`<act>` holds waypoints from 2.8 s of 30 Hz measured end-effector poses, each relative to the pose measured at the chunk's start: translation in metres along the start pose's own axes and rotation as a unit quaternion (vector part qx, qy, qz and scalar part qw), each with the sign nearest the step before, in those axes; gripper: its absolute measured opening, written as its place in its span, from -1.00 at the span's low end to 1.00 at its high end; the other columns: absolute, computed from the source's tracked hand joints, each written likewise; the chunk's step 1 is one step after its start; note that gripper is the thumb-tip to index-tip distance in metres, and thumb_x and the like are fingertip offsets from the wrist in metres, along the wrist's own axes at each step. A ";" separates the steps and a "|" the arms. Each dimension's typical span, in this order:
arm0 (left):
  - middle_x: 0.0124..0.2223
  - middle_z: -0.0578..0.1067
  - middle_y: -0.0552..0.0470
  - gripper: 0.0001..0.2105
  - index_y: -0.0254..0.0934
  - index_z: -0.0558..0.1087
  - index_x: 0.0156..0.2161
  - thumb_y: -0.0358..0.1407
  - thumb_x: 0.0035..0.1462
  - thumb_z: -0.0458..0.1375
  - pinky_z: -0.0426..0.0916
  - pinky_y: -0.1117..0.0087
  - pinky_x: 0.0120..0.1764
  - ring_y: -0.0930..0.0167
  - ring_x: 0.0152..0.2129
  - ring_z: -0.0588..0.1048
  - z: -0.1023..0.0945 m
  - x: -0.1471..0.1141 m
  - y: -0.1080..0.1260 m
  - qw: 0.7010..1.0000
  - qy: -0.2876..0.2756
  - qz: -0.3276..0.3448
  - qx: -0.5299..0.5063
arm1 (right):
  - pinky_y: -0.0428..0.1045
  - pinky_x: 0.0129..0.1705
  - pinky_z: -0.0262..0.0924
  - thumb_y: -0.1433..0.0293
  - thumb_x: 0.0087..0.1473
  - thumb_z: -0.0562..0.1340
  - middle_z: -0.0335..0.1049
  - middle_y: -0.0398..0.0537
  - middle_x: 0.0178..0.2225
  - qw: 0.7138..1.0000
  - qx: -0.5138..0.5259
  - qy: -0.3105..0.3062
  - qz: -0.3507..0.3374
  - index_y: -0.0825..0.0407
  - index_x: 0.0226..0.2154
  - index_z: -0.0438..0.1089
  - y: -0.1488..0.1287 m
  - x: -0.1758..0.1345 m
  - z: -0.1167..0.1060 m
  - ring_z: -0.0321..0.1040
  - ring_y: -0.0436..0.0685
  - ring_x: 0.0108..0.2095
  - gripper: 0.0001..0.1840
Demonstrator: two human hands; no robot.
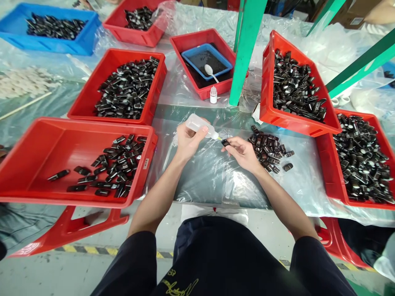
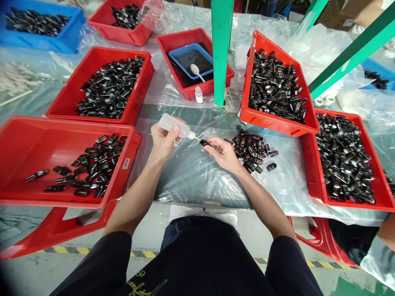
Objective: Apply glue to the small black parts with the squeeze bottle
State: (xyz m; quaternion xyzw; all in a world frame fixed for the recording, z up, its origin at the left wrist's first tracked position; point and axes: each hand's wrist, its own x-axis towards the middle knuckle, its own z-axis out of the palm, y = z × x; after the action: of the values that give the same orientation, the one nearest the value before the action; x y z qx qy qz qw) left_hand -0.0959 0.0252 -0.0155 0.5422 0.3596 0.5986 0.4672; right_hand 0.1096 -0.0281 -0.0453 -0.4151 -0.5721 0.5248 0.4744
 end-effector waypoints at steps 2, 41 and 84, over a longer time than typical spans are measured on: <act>-0.51 0.45 0.01 -0.51 -0.25 0.63 -0.42 0.20 -0.02 0.46 0.38 0.34 -0.43 0.41 -0.55 0.44 -0.001 0.001 0.002 1.000 0.001 -0.020 -0.009 | -0.03 -0.34 0.34 -0.09 0.20 0.38 0.64 -0.02 -0.31 1.000 -0.007 -0.015 0.006 -0.01 -0.15 0.43 0.000 -0.002 0.004 0.46 0.05 -0.37 -0.50; -0.58 0.36 0.10 -0.39 -0.29 0.50 -0.50 0.30 0.13 0.29 0.17 0.41 -0.53 0.55 -0.64 0.20 -0.008 0.006 -0.002 0.993 -0.050 0.019 0.103 | -0.01 -0.41 0.25 -0.07 0.27 0.34 0.68 -0.03 -0.25 0.997 -0.056 -0.052 0.007 -0.04 -0.12 0.41 0.005 -0.006 0.009 0.38 0.04 -0.46 -0.55; -0.63 0.41 0.07 -0.41 -0.27 0.52 -0.49 0.30 0.05 0.35 0.16 0.44 -0.67 0.53 -0.78 0.31 0.001 0.003 -0.004 1.000 -0.005 -0.025 -0.004 | 0.02 -0.26 0.42 0.00 0.12 0.47 0.60 -0.02 -0.15 0.986 -0.078 0.136 -0.055 -0.11 -0.08 0.64 0.000 -0.009 0.011 0.45 0.12 -0.25 -0.58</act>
State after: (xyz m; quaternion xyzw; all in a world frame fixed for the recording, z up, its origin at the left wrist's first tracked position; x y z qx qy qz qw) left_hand -0.0940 0.0294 -0.0176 0.5343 0.3686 0.5850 0.4863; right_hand 0.1006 -0.0390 -0.0462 -0.4861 -0.5631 0.3904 0.5424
